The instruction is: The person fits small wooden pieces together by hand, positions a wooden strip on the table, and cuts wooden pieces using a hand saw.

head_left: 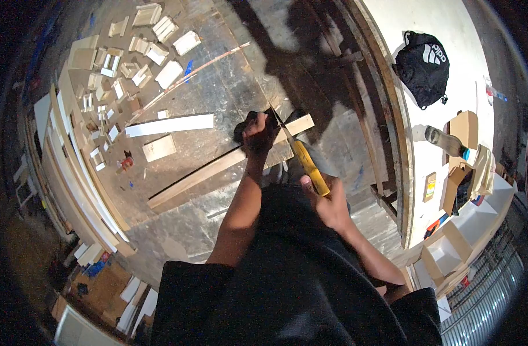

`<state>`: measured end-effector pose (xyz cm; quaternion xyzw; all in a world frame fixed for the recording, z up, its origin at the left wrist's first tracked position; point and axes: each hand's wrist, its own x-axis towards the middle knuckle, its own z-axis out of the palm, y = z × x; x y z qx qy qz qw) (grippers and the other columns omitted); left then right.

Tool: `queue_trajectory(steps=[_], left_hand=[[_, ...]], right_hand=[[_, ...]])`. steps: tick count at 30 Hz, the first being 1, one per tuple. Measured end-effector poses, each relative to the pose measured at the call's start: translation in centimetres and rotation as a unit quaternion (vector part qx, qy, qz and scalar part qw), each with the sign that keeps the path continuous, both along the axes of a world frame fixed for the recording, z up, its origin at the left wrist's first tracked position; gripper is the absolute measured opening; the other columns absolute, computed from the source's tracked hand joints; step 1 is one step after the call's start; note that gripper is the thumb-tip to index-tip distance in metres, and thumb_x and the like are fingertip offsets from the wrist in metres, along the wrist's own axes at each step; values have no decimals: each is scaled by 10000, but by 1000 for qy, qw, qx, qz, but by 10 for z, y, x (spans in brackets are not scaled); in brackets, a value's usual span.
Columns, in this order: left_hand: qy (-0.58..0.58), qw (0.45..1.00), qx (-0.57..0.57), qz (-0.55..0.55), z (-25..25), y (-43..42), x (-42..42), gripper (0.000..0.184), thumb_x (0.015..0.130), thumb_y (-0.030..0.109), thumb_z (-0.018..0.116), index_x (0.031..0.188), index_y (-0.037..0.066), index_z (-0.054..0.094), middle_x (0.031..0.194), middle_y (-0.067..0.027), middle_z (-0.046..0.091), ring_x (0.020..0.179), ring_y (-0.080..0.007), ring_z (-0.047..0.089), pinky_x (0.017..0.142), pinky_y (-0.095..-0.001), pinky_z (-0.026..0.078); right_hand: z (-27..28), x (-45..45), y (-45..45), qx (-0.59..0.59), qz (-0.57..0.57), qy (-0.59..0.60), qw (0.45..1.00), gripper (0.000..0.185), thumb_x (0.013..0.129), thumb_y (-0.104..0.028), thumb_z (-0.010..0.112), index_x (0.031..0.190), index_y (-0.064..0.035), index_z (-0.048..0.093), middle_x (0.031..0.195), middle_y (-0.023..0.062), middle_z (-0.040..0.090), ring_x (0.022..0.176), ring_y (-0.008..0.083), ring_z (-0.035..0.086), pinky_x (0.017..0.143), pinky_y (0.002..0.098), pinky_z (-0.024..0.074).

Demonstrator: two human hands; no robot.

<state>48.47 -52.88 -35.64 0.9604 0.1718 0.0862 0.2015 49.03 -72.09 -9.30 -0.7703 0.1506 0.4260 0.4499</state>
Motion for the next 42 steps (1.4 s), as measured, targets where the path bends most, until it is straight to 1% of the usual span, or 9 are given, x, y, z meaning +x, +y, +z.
queue_trajectory(steps=[12, 18, 23, 27, 33, 35, 38, 40, 42], left_hand=[[-12, 1000, -10, -5, 34, 10, 8, 222, 948, 289, 626, 891, 86, 554, 776, -136, 580, 692, -327, 636, 591, -421, 509], [3, 983, -165, 78, -20, 1, 7, 247, 943, 267, 619, 823, 64, 544, 804, -163, 576, 714, -366, 634, 621, -437, 510], [-46, 941, -299, 152, -2, 5, 16, 260, 922, 260, 641, 786, 67, 533, 718, -175, 580, 703, -361, 642, 604, -425, 499], [33, 951, -274, 138, 11, 8, 19, 286, 943, 284, 638, 832, 34, 554, 760, -202, 592, 720, -389, 600, 675, -439, 475], [37, 958, -243, 150, 7, 4, 17, 237, 915, 275, 630, 869, 46, 587, 787, -207, 624, 775, -411, 646, 683, -479, 491], [22, 981, -176, 80, 8, 9, 15, 225, 903, 275, 641, 913, 55, 596, 838, -180, 633, 809, -396, 653, 695, -491, 498], [-14, 998, 8, 54, -4, 6, 11, 237, 900, 288, 674, 855, 84, 563, 770, -108, 569, 668, -293, 623, 562, -417, 499], [-3, 999, -9, 48, -12, 6, 5, 249, 905, 308, 672, 862, 89, 561, 748, -100, 568, 661, -291, 623, 567, -419, 500], [5, 999, -27, 42, -18, 6, 6, 262, 909, 328, 670, 869, 94, 559, 726, -92, 567, 655, -289, 623, 571, -420, 501]], right_hand=[[12, 2, 29, 1, 21, 3, 1000, 685, 927, -518, 711, 1132, 121, 573, 924, 89, 619, 874, 136, 561, 816, 306, 489], [10, 1, 39, -28, 4, 8, 1000, 632, 929, -509, 715, 1084, 94, 608, 896, 65, 621, 820, 114, 539, 741, 288, 477], [4, 23, 39, -20, 75, 12, 997, 391, 973, -318, 695, 981, 71, 652, 813, 49, 649, 796, 133, 583, 715, 308, 488], [-15, 23, 59, -9, 14, -28, 999, 261, 969, -198, 671, 896, 53, 660, 751, 43, 650, 764, 132, 594, 705, 322, 495], [-31, 3, 41, 19, 117, 32, 992, 293, 970, -150, 669, 1149, 57, 563, 1054, 97, 678, 917, 151, 622, 811, 323, 510], [-46, -31, 27, -58, -4, -91, 994, 321, 981, -136, 651, 1204, 57, 524, 1125, 105, 658, 957, 152, 619, 861, 300, 505], [-44, -38, 13, -18, -84, -69, 994, 244, 988, -106, 637, 1145, 71, 578, 1043, 99, 671, 933, 132, 621, 855, 276, 503], [-40, -38, -2, 34, -87, -52, 994, 199, 987, -81, 632, 1103, 81, 620, 978, 78, 682, 920, 120, 627, 827, 269, 507], [-40, -40, -15, -12, -24, -2, 1000, 445, 961, -217, 699, 1189, 105, 492, 1062, 136, 668, 973, 171, 639, 872, 341, 515]])
